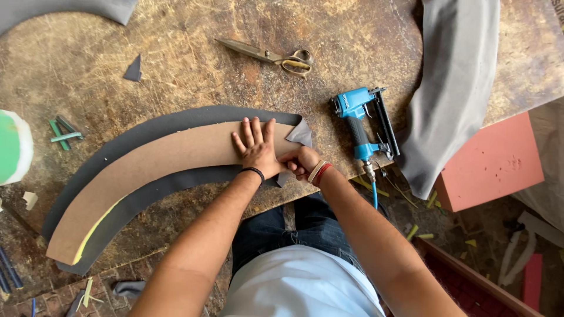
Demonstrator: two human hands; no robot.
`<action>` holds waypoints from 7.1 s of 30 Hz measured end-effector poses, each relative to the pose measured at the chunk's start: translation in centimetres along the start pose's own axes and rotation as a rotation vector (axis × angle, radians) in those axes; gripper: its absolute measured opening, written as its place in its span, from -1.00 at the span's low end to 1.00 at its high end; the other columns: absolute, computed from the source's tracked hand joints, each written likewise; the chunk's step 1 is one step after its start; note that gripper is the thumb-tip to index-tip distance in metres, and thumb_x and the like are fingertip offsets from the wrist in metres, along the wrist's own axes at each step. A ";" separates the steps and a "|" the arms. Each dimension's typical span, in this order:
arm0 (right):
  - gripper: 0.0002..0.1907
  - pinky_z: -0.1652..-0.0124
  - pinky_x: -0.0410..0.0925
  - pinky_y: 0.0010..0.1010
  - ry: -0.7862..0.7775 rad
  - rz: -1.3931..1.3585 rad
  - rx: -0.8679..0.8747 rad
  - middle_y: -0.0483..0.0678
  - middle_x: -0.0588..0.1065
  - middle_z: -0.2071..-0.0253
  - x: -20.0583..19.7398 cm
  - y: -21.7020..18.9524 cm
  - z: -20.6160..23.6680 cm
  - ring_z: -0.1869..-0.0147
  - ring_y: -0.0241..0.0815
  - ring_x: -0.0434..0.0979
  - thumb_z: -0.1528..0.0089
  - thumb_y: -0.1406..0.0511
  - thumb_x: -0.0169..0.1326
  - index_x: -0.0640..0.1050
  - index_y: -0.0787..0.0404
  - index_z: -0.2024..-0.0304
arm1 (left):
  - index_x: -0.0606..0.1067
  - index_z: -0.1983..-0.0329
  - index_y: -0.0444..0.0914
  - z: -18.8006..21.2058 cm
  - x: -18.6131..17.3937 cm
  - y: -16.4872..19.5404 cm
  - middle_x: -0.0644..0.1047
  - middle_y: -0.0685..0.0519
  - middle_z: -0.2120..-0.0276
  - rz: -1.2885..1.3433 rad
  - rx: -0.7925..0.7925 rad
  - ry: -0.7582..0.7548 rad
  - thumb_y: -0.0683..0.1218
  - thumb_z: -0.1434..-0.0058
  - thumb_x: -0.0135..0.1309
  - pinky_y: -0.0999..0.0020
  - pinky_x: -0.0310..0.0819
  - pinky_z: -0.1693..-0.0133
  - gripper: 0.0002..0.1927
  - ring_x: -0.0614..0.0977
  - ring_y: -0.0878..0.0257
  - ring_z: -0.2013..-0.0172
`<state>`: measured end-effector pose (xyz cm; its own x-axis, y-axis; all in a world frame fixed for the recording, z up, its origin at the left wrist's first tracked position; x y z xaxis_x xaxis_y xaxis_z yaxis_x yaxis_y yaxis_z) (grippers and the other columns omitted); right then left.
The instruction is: The person wraps a curved wooden piece with gray fabric, using a pneumatic staple gun to secure the material. They trim excess fabric with scissors and continue stapling along the edges to ensure a tight fit.
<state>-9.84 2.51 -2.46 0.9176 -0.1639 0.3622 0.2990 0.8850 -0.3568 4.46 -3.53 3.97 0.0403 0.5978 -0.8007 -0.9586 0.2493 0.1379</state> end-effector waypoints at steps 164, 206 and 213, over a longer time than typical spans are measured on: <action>-0.80 0.41 0.32 -0.41 -0.515 1.311 -1.111 -0.01 0.45 0.52 59.4 8.2 -19.1 0.46 -0.19 0.46 -0.18 0.37 0.25 0.52 0.32 0.49 | 0.32 -0.29 -0.21 12.7 14.2 -52.2 0.50 0.03 -0.06 2.792 -0.176 0.913 0.03 -0.41 -0.04 0.17 0.51 -0.08 -0.56 0.54 0.16 -0.04; -0.69 0.20 0.60 -0.19 -0.052 2.689 -0.142 0.15 0.64 0.41 71.3 2.7 -7.0 0.33 -0.01 0.73 -0.15 0.13 0.21 0.67 0.27 0.31 | -0.15 -0.47 -0.32 16.1 11.6 -53.4 0.59 -0.32 0.06 1.358 -0.538 0.893 0.18 0.16 0.52 0.10 0.65 0.09 0.37 0.71 -0.12 0.13; -0.73 0.19 0.54 -0.15 -0.148 2.688 -0.209 0.18 0.62 0.42 69.7 3.1 -7.0 0.32 0.06 0.69 -0.11 0.18 0.20 0.69 0.29 0.39 | -0.14 -0.51 -0.26 15.6 12.4 -53.1 0.63 -0.22 0.06 1.381 -0.564 0.834 0.06 0.15 0.51 0.15 0.68 0.10 0.34 0.73 -0.04 0.12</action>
<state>56.87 -9.18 15.60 -0.6573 0.4761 -0.5843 -0.6154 -0.7866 0.0513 60.29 2.46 -4.18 -0.8139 -0.4538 -0.3628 -0.1331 -0.4623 0.8767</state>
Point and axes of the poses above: each hand's wrist, its own z-axis away from the middle knuckle, its own x-axis out of the palm, y = z × x, the point moved 1 cm from there along -z, towards the middle knuckle
